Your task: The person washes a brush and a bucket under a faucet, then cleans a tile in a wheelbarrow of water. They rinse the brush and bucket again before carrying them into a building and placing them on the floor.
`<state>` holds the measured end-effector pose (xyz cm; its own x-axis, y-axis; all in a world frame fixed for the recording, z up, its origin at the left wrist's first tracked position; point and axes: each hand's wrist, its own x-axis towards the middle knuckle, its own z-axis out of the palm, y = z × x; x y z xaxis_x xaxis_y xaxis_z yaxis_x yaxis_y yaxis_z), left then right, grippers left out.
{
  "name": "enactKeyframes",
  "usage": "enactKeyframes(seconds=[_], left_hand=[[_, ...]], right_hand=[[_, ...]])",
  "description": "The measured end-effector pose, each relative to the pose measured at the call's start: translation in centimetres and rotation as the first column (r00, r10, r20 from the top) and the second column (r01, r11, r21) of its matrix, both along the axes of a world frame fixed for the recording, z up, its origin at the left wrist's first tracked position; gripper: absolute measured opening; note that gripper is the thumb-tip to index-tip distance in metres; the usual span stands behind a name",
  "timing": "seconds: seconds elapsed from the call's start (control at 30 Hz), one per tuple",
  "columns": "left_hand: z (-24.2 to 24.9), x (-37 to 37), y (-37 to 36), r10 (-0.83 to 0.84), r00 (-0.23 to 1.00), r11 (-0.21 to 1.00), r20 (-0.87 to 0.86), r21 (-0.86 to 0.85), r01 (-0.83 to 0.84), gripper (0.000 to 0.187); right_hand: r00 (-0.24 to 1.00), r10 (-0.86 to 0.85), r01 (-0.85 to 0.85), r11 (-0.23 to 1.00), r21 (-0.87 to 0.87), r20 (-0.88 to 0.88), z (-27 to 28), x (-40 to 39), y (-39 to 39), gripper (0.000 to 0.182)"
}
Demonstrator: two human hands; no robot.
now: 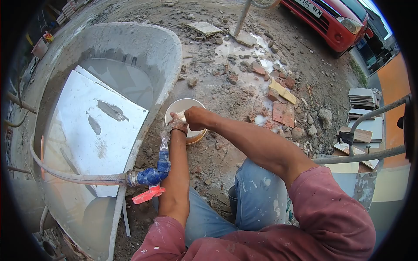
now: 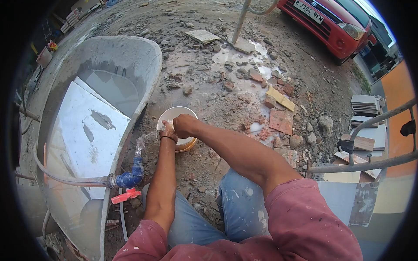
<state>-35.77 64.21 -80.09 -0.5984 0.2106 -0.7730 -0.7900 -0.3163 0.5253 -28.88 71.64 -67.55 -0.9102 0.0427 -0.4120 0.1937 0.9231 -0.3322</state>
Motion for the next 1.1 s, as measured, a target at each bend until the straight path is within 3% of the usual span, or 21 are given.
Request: enactKeyframes(seconds=[0.03, 0.1, 0.17, 0.2, 0.27, 0.3, 0.33, 0.4, 0.47, 0.57, 0.63, 0.7, 0.77, 0.8, 0.83, 0.87, 0.97, 1.0, 1.03, 1.07, 1.1], left_hand=[[-0.3, -0.1, 0.0, 0.004, 1.0, 1.0, 0.001, -0.003, -0.004, 0.076], [-1.8, -0.5, 0.1, -0.045, 0.992, 0.925, -0.121, 0.37, 0.087, 0.095], [-1.6, -1.0, 0.1, -0.2, 0.978, 0.823, 0.056, 0.551, 0.137, 0.112], [1.4, 0.0, 0.3, -0.13, 0.988, 0.879, 0.087, 0.471, 0.074, 0.113], [4.0, 1.0, 0.1, -0.054, 0.992, 0.925, 0.112, 0.381, 0.008, 0.114], [3.4, 1.1, -0.3, -0.075, 0.993, 0.854, 0.094, 0.52, 0.016, 0.109], [2.8, 1.2, -0.5, -0.094, 0.993, 0.762, 0.074, 0.647, 0.024, 0.104], [1.6, 0.3, -0.6, -0.12, 0.993, 0.758, 0.004, 0.647, 0.089, 0.089], [0.8, -0.1, -0.3, -0.205, 0.957, 0.778, -0.205, 0.56, 0.287, 0.04], [0.1, 1.0, -0.4, -0.208, 0.929, 0.886, -0.305, 0.343, 0.311, 0.028], [-2.4, 0.7, 0.3, -0.122, 0.942, 0.909, -0.313, 0.346, 0.233, 0.029], [0.7, 1.7, 0.1, -0.104, 0.898, 0.982, -0.427, 0.1, 0.161, 0.032], [-2.5, 0.9, 0.7, -0.108, 0.894, 0.988, -0.434, 0.049, 0.144, 0.04], [-3.2, 1.0, 0.9, -0.166, 0.819, 0.984, -0.549, -0.146, 0.102, 0.05], [-4.0, 1.0, 1.0, -0.245, 0.73, 0.944, -0.638, -0.327, 0.03, 0.06], [-3.6, 1.1, 0.9, -0.247, 0.732, 0.944, -0.636, -0.33, 0.031, 0.06], [-2.0, 1.1, 0.6, -0.598, 0.684, 0.538, -0.418, -0.842, -0.044, 0.057], [1.3, 1.5, -0.4, -0.574, 0.705, 0.725, -0.416, -0.659, 0.201, 0.052], [0.5, 0.8, -0.3, -0.574, 0.705, 0.724, -0.416, -0.66, 0.2, 0.052], [-1.5, -0.3, -0.1, -0.418, 0.848, 0.9, -0.327, -0.28, 0.335, 0.045], [-1.4, -0.6, -0.2, -0.305, 0.941, 0.932, -0.148, 0.158, 0.327, 0.039]], right_hand=[[1.0, 0.009, -0.009, 1.0, -0.005, 0.026, -0.4, -0.1, 0.5, 0.021], [0.973, -0.219, 0.229, 0.956, -0.182, 0.074, 1.8, 0.2, 1.2, 0.019], [0.835, -0.516, 0.518, 0.623, -0.586, 0.189, 2.9, 1.0, 2.2, 0.017], [0.839, -0.51, 0.513, 0.625, -0.589, 0.19, 2.3, 0.8, 3.0, 0.017], [0.716, -0.476, 0.665, 0.243, -0.706, 0.511, -0.5, 0.2, 4.5, 0.016], [0.718, -0.472, 0.664, 0.243, -0.707, 0.511, -1.5, -0.1, 4.7, 0.016], [0.648, -0.435, 0.727, 0.107, -0.679, 0.625, -2.6, -0.3, 4.8, 0.015], [0.566, -0.389, 0.779, -0.039, -0.626, 0.727, -2.3, -0.1, 4.2, 0.014], [0.578, -0.366, 0.783, -0.001, -0.621, 0.729, -2.1, -0.3, 3.6, 0.015], [0.602, -0.341, 0.785, 0.087, -0.614, 0.722, -2.1, 0.0, 3.5, 0.017], [0.617, -0.336, 0.779, 0.137, -0.612, 0.711, -2.1, 0.4, 3.7, 0.018], [0.635, -0.336, 0.766, 0.153, -0.625, 0.696, -1.9, 0.6, 3.9, 0.018], [0.636, -0.358, 0.764, 0.165, -0.624, 0.684, -1.5, 0.8, 3.9, 0.019], [0.638, -0.378, 0.761, 0.179, -0.624, 0.671, -1.3, 0.9, 3.8, 0.019], [0.636, -0.376, 0.763, 0.178, -0.621, 0.674, -1.1, 0.9, 3.8, 0.019], [0.647, -0.38, 0.758, 0.221, -0.614, 0.662, -1.0, 0.8, 3.8, 0.019], [0.653, -0.418, 0.757, 0.324, -0.568, 0.632, -0.4, 0.4, 3.1, 0.019], [0.652, -0.452, 0.758, 0.381, -0.529, 0.609, -0.4, 0.2, 2.9, 0.019], [0.652, -0.452, 0.758, 0.381, -0.53, 0.608, -0.5, 0.2, 3.2, 0.019], [0.787, -0.346, 0.612, 0.539, -0.579, 0.511, -1.1, 0.0, 3.8, 0.019], [0.888, -0.213, 0.437, 0.667, -0.603, 0.407, -1.2, 0.1, 4.2, 0.02]])
